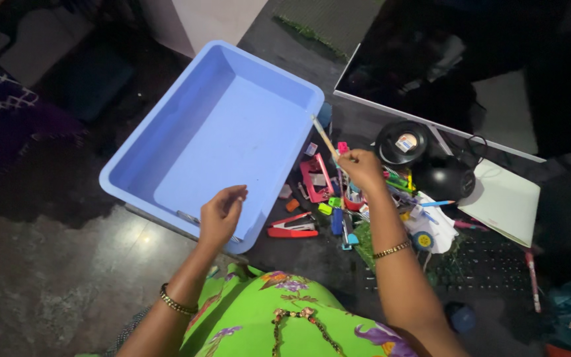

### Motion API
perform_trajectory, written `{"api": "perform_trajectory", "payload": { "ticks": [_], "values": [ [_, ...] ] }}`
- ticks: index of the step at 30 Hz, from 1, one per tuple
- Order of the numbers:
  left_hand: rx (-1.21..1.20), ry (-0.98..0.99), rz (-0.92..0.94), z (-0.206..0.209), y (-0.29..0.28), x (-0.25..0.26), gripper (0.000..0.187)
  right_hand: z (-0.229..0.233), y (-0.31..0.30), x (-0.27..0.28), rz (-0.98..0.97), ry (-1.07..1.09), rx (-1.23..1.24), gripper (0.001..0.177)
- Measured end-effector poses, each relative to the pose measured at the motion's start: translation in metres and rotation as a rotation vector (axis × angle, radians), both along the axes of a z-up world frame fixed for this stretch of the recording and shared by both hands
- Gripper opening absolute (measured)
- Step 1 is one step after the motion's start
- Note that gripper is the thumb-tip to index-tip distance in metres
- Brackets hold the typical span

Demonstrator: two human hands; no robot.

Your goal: The person cleans a cluttered desk using a cloth. They wipe the inside of a blue plastic bin, then wipe the monitor screen, the computer tower, and a power strip. They also handle a pink stapler and place it on the tower.

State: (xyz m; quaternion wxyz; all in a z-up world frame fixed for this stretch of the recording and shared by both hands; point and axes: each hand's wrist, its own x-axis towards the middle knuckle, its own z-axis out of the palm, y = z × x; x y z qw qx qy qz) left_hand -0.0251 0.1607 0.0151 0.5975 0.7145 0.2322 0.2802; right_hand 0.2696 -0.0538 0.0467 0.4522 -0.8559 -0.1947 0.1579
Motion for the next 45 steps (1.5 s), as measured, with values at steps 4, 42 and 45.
{"api": "perform_trajectory", "payload": {
  "ticks": [4,42,45],
  "values": [
    [0.168,0.166,0.165,0.032,0.025,-0.024,0.022,0.029,0.030,-0.028,0.078,-0.082,0.065,0.021],
    [-0.009,-0.171,0.524,-0.059,0.150,-0.081,0.062,-0.034,0.171,-0.189,0.733,-0.199,-0.664,0.014],
    [0.101,-0.125,0.510,-0.058,0.149,-0.084,0.063,-0.039,0.171,-0.190,0.781,-0.217,-0.667,0.014]
  ]
}}
